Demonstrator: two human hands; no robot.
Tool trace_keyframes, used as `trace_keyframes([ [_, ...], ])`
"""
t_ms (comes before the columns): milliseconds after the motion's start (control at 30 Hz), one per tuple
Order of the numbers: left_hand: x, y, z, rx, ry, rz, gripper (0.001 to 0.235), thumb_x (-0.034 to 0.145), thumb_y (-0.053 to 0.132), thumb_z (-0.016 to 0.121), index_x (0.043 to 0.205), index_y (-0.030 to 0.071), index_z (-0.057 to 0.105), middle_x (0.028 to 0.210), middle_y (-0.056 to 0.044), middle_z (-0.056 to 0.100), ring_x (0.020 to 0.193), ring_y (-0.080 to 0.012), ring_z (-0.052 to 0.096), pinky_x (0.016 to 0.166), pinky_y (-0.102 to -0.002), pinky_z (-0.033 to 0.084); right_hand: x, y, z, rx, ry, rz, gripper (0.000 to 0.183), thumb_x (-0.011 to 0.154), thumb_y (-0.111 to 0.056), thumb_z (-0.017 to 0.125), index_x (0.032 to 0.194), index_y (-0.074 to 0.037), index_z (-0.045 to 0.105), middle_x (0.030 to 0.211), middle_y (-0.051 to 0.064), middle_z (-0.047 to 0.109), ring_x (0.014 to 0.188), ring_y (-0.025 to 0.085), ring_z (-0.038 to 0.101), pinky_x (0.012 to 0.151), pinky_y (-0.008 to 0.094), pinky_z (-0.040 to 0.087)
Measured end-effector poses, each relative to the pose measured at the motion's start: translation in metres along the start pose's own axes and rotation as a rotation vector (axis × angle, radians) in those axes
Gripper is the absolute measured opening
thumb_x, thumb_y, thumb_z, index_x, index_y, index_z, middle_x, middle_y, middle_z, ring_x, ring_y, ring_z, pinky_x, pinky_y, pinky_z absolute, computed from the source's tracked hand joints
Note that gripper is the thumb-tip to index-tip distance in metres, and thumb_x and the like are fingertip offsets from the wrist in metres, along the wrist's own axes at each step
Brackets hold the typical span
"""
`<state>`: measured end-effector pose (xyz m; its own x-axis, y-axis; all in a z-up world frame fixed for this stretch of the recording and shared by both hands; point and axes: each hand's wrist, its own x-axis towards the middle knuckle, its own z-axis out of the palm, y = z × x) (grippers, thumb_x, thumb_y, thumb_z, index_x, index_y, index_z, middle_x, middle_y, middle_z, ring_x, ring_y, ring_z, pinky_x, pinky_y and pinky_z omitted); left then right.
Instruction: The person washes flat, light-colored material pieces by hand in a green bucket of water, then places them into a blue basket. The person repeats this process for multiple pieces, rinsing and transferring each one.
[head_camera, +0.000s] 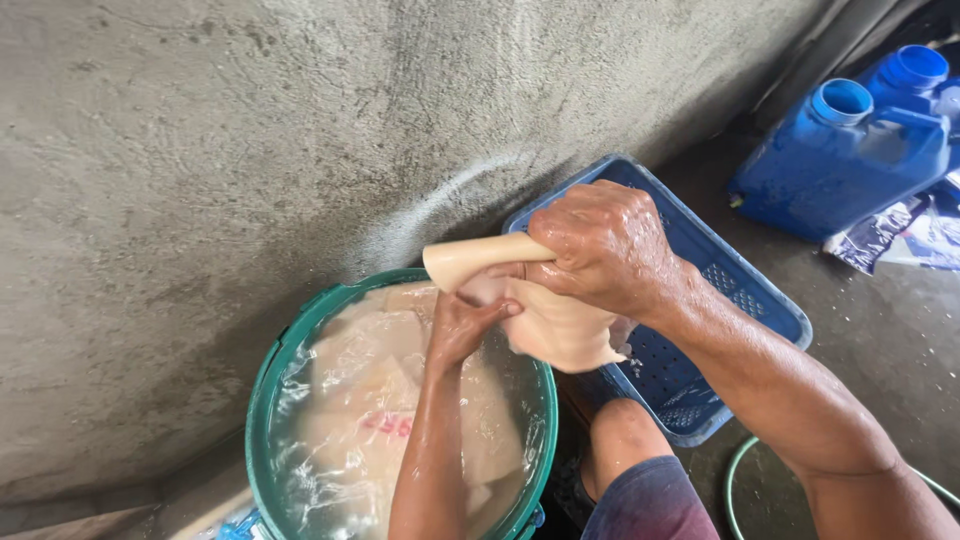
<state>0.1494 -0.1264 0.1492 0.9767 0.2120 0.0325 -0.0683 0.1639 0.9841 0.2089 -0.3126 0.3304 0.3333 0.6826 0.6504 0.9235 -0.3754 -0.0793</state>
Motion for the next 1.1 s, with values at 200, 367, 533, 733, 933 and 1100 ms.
trace_keyframes([
  [200, -0.044, 0.017, -0.043, -0.235, -0.114, 0.129, 0.098, 0.057, 0.015, 0.102, 0.138, 0.009, 0.048, 0.127, -0.002, 0.067, 0.117, -0.0149, 0.066, 0.099, -0.032, 0.057, 0.012, -0.022, 0.009, 0.055, 0.078, -0.081, 0.045, 0.071, -0.041, 0.089, 0.063, -0.011, 0.057, 0.061, 0.005, 0.053, 0.062, 0.029, 0.057, 0.057, 0.044, 0.045],
  [367, -0.065, 0.011, -0.046, -0.105, -0.054, 0.104, 0.08, 0.069, 0.008, 0.093, 0.138, -0.003, 0.055, 0.122, -0.01, 0.07, 0.112, -0.0196, 0.068, 0.096, -0.035, 0.058, 0.021, -0.047, 0.014, 0.027, 0.121, -0.14, 0.054, 0.075, -0.048, 0.088, 0.061, -0.011, 0.051, 0.06, 0.004, 0.05, 0.06, 0.027, 0.056, 0.056, 0.043, 0.045],
  [533, -0.073, 0.008, -0.051, -0.192, -0.032, -0.028, 0.065, 0.073, 0.003, 0.088, 0.132, -0.005, 0.06, 0.115, -0.012, 0.073, 0.103, -0.0201, 0.072, 0.089, -0.036, 0.06, 0.016, -0.049, 0.011, -0.011, 0.128, -0.112, 0.056, 0.076, -0.049, 0.089, 0.062, -0.01, 0.051, 0.059, 0.005, 0.049, 0.056, 0.026, 0.054, 0.05, 0.041, 0.043],
  [733, -0.058, 0.018, -0.037, -0.118, -0.088, -0.02, 0.06, 0.075, 0.0, 0.085, 0.13, -0.002, 0.061, 0.115, -0.009, 0.074, 0.103, -0.0164, 0.071, 0.091, -0.034, 0.059, 0.001, -0.032, -0.005, -0.021, 0.071, -0.037, 0.052, 0.077, -0.046, 0.089, 0.068, -0.008, 0.054, 0.062, 0.006, 0.052, 0.058, 0.027, 0.057, 0.05, 0.04, 0.044],
  [933, -0.021, 0.031, 0.006, -0.001, -0.149, -0.074, 0.06, 0.075, 0.0, 0.084, 0.131, -0.001, 0.062, 0.115, -0.01, 0.074, 0.104, -0.0161, 0.07, 0.091, -0.033, 0.058, -0.026, 0.012, -0.038, -0.09, 0.093, 0.093, 0.044, 0.081, -0.04, 0.091, 0.078, -0.006, 0.063, 0.066, 0.007, 0.058, 0.058, 0.025, 0.06, 0.052, 0.037, 0.048],
  [1100, 0.016, 0.034, 0.059, -0.023, -0.362, -0.078, 0.067, 0.078, 0.002, 0.084, 0.139, -0.002, 0.056, 0.122, -0.009, 0.072, 0.112, -0.0142, 0.066, 0.097, -0.033, 0.056, -0.068, 0.063, -0.059, -0.145, 0.148, 0.25, 0.044, 0.084, -0.036, 0.092, 0.077, -0.006, 0.061, 0.07, 0.007, 0.06, 0.059, 0.024, 0.061, 0.053, 0.036, 0.047],
])
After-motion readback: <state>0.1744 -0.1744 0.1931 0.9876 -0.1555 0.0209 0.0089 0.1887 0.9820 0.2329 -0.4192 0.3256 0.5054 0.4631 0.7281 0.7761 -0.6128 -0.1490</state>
